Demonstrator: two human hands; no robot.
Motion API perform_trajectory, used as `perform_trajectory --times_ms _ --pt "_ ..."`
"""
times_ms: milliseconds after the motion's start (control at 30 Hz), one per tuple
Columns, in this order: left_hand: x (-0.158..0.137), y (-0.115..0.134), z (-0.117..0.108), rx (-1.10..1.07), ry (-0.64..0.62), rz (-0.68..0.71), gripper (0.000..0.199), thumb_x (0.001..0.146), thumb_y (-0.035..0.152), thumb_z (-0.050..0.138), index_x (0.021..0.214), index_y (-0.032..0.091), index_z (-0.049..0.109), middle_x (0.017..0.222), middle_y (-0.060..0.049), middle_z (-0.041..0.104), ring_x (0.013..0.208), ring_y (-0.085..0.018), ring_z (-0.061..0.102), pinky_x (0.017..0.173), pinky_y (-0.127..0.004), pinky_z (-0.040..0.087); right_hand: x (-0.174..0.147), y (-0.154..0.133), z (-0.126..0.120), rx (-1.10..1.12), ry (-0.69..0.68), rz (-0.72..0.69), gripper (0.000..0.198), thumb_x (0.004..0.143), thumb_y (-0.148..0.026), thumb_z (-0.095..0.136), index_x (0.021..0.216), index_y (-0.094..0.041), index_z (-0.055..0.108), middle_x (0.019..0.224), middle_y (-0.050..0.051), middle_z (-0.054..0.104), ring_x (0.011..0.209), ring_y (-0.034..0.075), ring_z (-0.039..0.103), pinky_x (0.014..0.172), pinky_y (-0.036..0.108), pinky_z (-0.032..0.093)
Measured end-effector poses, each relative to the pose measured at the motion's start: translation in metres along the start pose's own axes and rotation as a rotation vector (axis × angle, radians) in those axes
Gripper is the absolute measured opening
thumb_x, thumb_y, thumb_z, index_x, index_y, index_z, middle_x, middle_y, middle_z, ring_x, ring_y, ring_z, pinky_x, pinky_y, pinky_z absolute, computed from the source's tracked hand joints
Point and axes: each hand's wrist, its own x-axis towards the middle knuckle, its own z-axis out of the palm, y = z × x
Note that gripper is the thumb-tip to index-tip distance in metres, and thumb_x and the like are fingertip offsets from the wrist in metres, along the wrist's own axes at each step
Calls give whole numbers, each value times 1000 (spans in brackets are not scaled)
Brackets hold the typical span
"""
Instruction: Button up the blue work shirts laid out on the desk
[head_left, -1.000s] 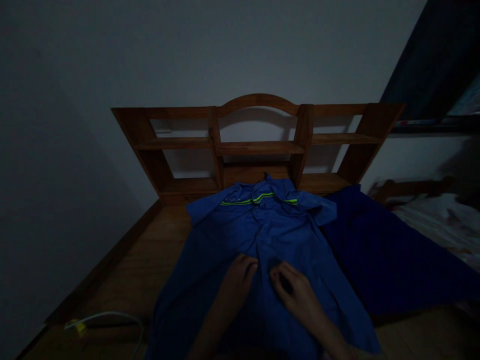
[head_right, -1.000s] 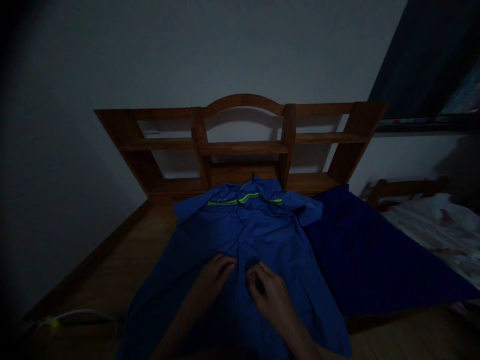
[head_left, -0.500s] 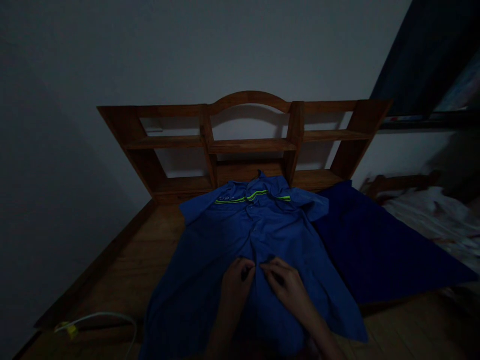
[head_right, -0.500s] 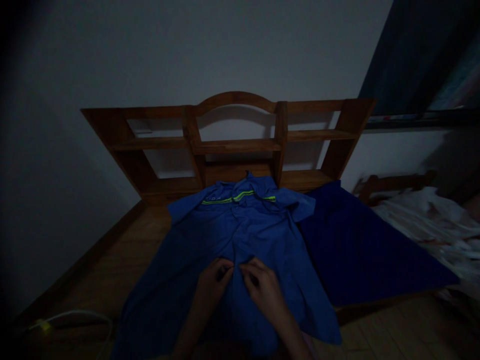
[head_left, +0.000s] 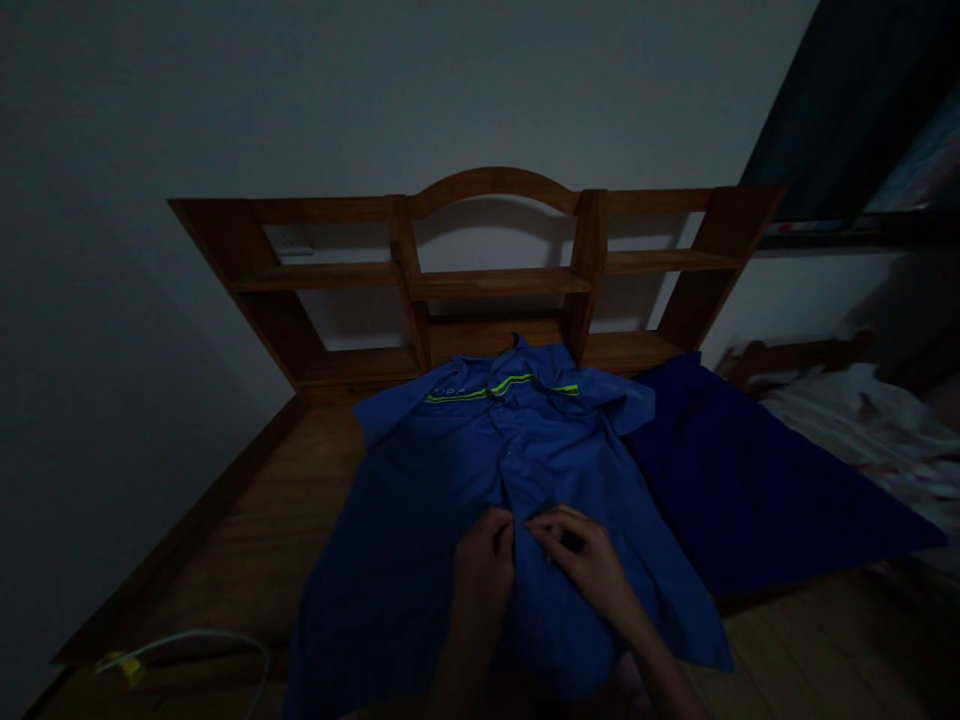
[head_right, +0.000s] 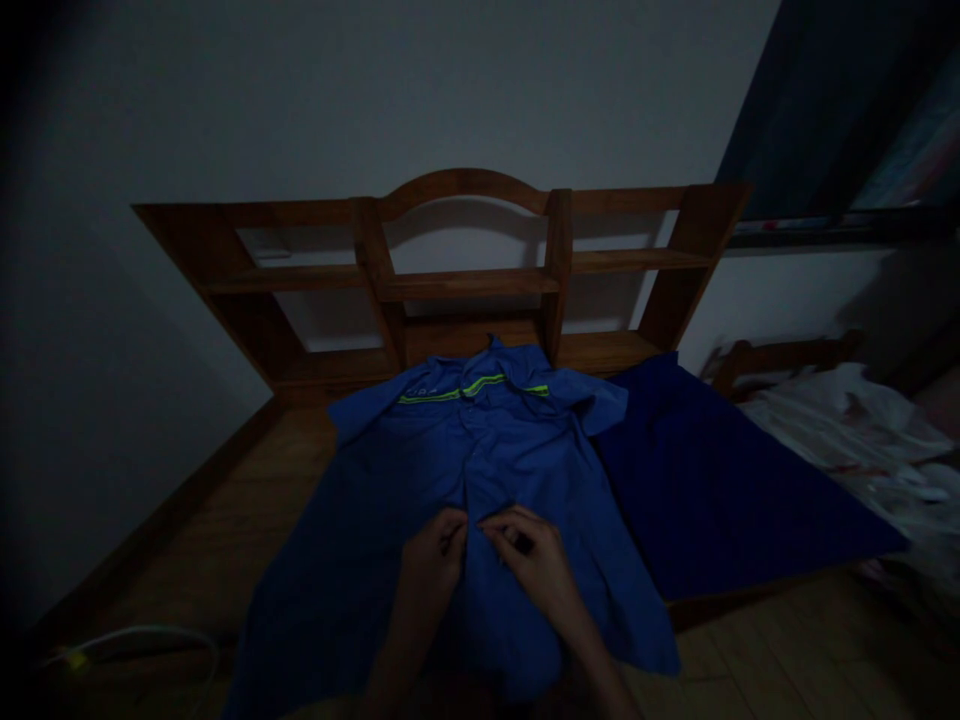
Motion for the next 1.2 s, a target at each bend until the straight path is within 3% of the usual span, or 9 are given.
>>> perform_trajectory --times_ms 300,500,833,1200 --pt "-11 10 8 -37 39 -9 22 89 29 42 90 23 63 90 -3 69 83 -18 64 75 -27 45 0 5 0 70 4 79 21 85 -40 58 89 -19 60 66 -2 57 62 12 55 61 23 43" --pt "-16 15 7 -123 64 -94 24 87 40 48 88 23 65 86 -1 70 79 -18 65 69 -25 46 0 5 2 53 11 49 18 85 -37 58 86 -20 59 72 -1 58 63 11 55 62 23 43" --pt "-13 5 12 -285 48 -100 18 84 34 54 88 20 65 92 -3 70 87 -18 66 78 -26 50 0 9 3 41 38 53 16 84 -35 60 90 -20 62 76 -1 59 66 12 56 65 24 44" --pt "-13 11 12 -355 113 -97 18 80 36 59 81 17 62 79 -3 68 76 -17 65 68 -24 49 0 5 0 21 9 -19 15 84 -33 60 85 -19 65 84 1 60 72 12 56 67 24 45"
